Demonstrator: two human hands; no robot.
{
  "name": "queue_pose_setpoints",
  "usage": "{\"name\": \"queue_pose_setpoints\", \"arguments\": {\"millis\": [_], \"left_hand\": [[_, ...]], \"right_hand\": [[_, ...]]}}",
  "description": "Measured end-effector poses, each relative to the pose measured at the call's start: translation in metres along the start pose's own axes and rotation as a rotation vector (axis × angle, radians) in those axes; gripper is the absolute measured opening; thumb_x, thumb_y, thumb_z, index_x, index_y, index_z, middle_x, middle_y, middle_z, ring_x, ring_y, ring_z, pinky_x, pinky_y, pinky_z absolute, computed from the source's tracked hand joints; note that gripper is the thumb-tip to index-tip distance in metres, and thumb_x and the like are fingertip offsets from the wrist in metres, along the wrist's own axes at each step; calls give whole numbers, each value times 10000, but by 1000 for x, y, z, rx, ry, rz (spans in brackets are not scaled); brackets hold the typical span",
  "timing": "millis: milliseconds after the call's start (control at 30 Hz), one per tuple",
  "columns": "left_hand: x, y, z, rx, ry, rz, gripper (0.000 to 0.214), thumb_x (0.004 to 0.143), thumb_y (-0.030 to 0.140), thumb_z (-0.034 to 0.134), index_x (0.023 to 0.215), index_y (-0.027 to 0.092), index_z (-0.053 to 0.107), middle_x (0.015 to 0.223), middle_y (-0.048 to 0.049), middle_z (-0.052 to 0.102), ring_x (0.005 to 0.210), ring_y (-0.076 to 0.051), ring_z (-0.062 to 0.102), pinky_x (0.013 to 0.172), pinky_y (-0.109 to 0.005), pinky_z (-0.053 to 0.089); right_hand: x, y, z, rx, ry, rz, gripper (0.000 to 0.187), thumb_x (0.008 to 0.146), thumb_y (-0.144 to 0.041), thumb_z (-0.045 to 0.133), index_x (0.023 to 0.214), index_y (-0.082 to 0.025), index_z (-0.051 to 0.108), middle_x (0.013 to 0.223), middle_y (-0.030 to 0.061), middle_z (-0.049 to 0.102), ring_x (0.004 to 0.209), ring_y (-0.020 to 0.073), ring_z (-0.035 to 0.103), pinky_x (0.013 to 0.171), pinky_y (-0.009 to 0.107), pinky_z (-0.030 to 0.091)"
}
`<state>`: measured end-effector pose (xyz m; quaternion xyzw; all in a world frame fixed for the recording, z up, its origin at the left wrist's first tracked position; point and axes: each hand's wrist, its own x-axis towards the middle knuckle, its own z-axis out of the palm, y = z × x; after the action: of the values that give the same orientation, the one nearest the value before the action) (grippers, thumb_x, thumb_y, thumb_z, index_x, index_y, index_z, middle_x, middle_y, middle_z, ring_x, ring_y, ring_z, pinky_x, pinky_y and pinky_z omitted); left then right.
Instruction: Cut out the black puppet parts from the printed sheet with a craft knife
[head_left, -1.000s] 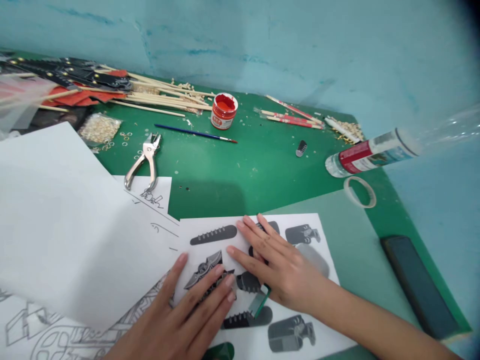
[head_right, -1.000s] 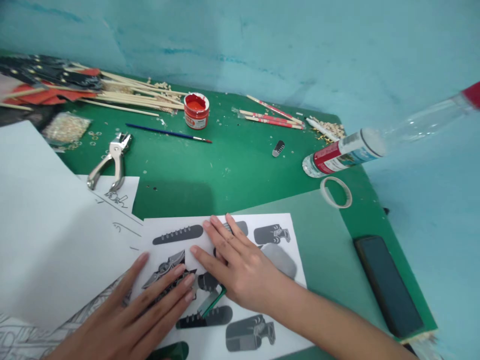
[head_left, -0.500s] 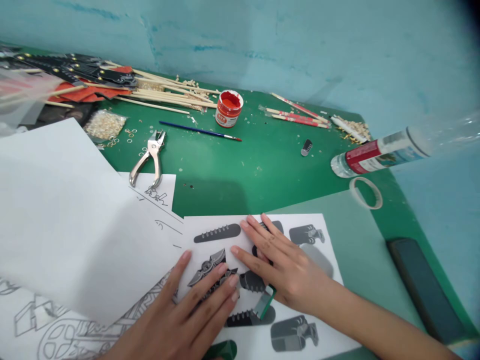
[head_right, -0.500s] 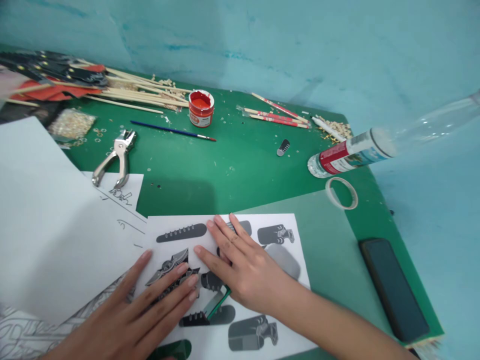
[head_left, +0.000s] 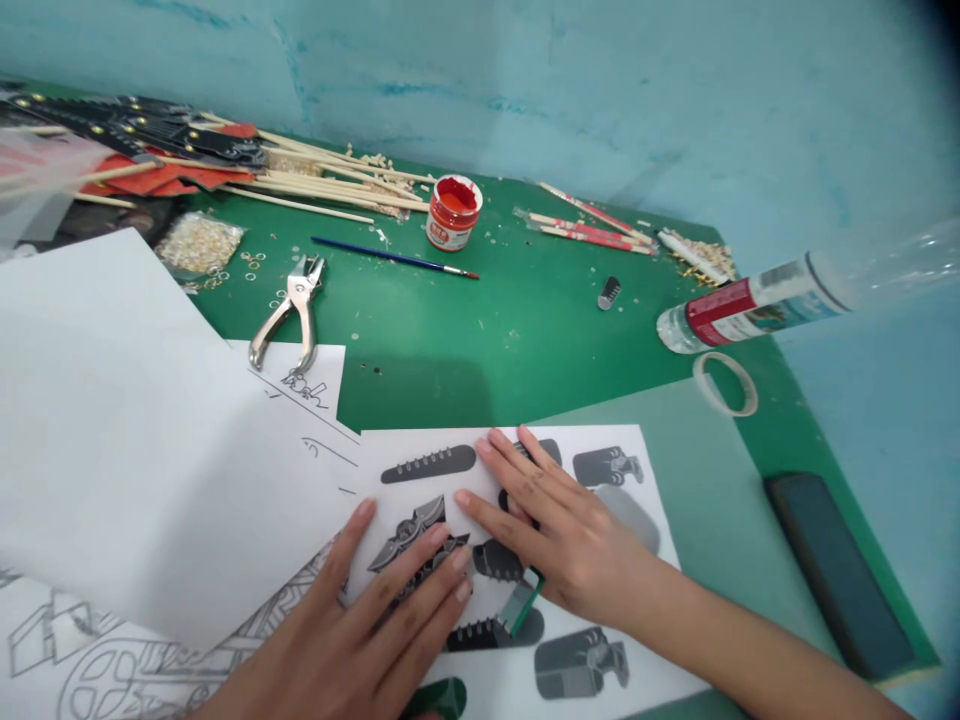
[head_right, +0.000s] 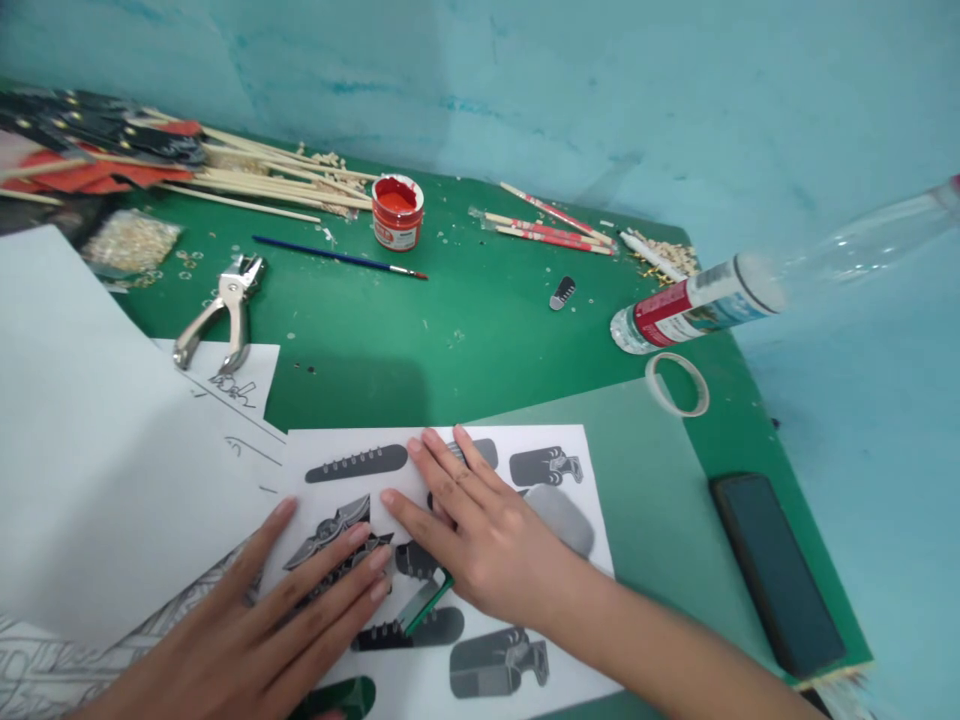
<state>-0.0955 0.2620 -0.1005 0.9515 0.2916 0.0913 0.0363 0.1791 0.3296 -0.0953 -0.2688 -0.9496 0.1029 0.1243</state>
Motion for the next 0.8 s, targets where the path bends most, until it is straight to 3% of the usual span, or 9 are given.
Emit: {"name": "queue_pose_setpoints", "arguments": {"millis": [167,800], "left_hand": [[-1,1,1,-7,-2,-3,520,1084,597,433,1448,276,618,1584,47,563,1636,-264,139,1326,-610,-22],[1,0,0,-5,-21,-11,530,1084,601,430,1458,270,607,1596,39,550,1633,-252,150,1327,-605,-33]], "right_hand": [[0,0,0,1,5,13,578,915,60,482,1454,-112,599,1531,290,537,1565,394,336,1196,690,413],[-1,0,2,-15,-1,29,607,906,75,501,1471,-135,574,1611,252,462,1587,368,283,1228,666,377]]}}
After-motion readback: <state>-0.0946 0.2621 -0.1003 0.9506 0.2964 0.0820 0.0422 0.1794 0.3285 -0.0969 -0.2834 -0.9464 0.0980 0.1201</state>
